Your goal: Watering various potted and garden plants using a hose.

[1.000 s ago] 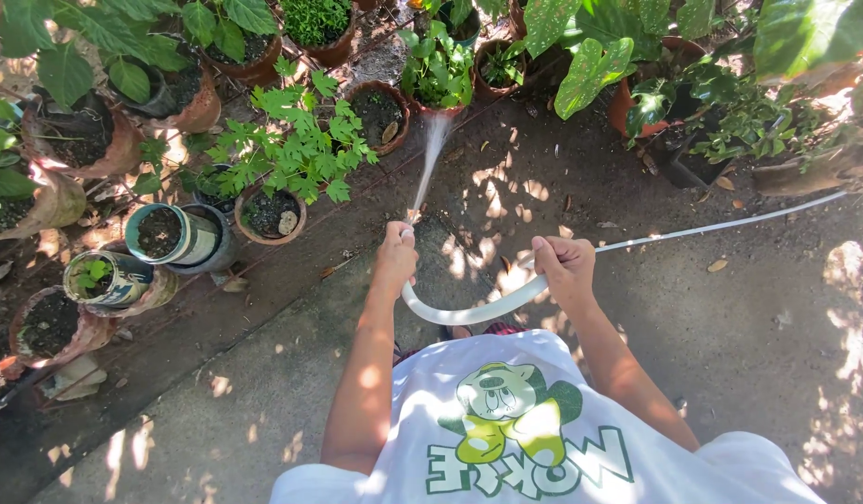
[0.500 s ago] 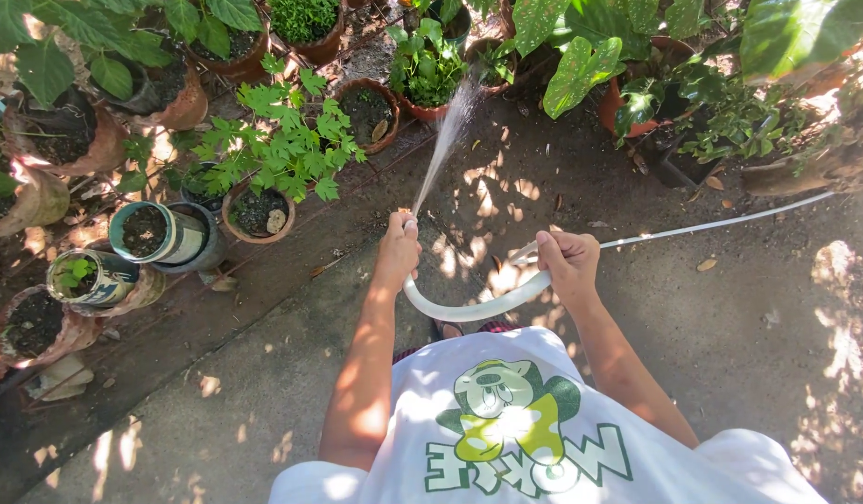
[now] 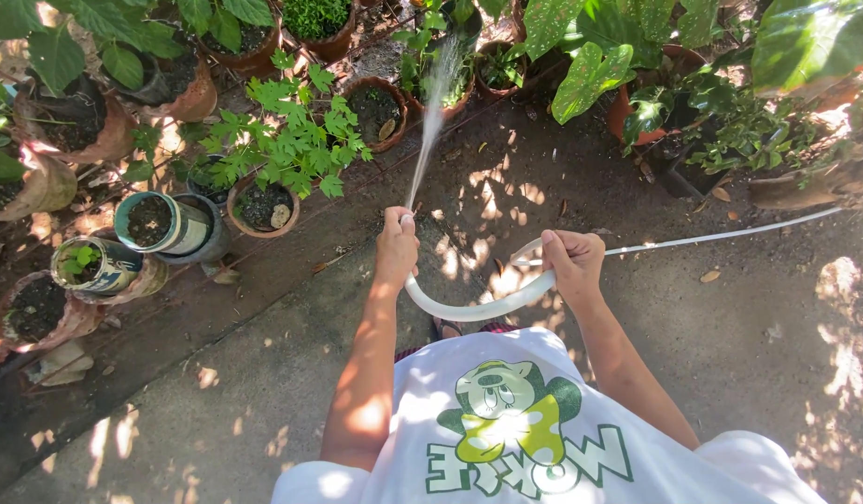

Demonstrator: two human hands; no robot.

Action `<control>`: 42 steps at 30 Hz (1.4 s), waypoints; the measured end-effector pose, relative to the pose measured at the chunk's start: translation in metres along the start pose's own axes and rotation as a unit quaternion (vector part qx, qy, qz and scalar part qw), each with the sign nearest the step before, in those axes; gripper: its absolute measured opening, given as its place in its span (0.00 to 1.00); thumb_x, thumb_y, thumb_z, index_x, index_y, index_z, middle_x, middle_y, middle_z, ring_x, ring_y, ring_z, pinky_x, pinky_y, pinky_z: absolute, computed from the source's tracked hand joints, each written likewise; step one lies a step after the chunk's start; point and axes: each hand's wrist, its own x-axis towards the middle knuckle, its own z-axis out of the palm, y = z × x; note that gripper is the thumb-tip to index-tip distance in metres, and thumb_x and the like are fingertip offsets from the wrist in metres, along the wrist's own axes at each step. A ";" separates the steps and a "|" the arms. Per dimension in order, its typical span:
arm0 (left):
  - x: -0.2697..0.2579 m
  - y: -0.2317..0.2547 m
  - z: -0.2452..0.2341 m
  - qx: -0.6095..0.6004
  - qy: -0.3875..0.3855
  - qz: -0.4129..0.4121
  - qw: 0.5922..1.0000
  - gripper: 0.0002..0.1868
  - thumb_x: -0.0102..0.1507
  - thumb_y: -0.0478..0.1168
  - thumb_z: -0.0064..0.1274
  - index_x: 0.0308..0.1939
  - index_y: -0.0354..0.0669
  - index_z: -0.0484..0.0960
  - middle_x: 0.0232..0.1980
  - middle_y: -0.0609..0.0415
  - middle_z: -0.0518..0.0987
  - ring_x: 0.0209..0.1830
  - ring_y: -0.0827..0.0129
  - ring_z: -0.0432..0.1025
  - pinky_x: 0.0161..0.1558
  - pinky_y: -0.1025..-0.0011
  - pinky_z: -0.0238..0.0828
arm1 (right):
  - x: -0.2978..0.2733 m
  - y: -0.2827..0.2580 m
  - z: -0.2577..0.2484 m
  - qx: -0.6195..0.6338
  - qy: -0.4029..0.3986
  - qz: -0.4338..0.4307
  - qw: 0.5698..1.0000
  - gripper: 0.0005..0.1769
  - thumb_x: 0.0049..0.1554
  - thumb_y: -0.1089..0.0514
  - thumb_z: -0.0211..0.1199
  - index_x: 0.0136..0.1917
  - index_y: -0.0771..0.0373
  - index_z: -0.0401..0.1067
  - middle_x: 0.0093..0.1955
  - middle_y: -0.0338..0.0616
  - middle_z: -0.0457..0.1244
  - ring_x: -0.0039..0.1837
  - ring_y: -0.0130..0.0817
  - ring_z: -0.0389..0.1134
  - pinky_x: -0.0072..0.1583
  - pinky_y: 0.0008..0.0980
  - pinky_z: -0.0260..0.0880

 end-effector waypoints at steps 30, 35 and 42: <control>0.002 -0.093 -0.048 0.018 0.125 -0.121 0.985 0.13 0.73 0.48 0.36 0.55 0.46 0.69 0.39 0.47 0.77 0.26 0.57 0.74 0.21 0.59 0.74 | 0.011 0.026 0.065 0.001 -0.113 0.042 0.993 0.27 0.66 0.59 0.58 0.25 0.64 0.65 0.22 0.31 0.55 0.27 0.15 0.53 0.31 0.25 0.48; -0.011 -0.085 -0.055 0.013 0.143 -0.144 0.979 0.13 0.73 0.48 0.36 0.55 0.47 0.68 0.39 0.48 0.76 0.25 0.57 0.74 0.22 0.60 0.74 | 0.013 0.024 0.071 0.021 -0.131 0.038 0.990 0.27 0.66 0.59 0.59 0.25 0.64 0.65 0.22 0.31 0.55 0.27 0.15 0.52 0.31 0.25 0.47; -0.015 -0.110 -0.067 -0.008 0.201 -0.148 0.968 0.13 0.71 0.48 0.37 0.55 0.49 0.69 0.38 0.47 0.78 0.25 0.57 0.76 0.20 0.59 0.75 | 0.012 0.033 0.083 0.020 -0.160 0.047 0.986 0.26 0.65 0.59 0.59 0.25 0.64 0.66 0.22 0.30 0.56 0.28 0.15 0.51 0.32 0.25 0.46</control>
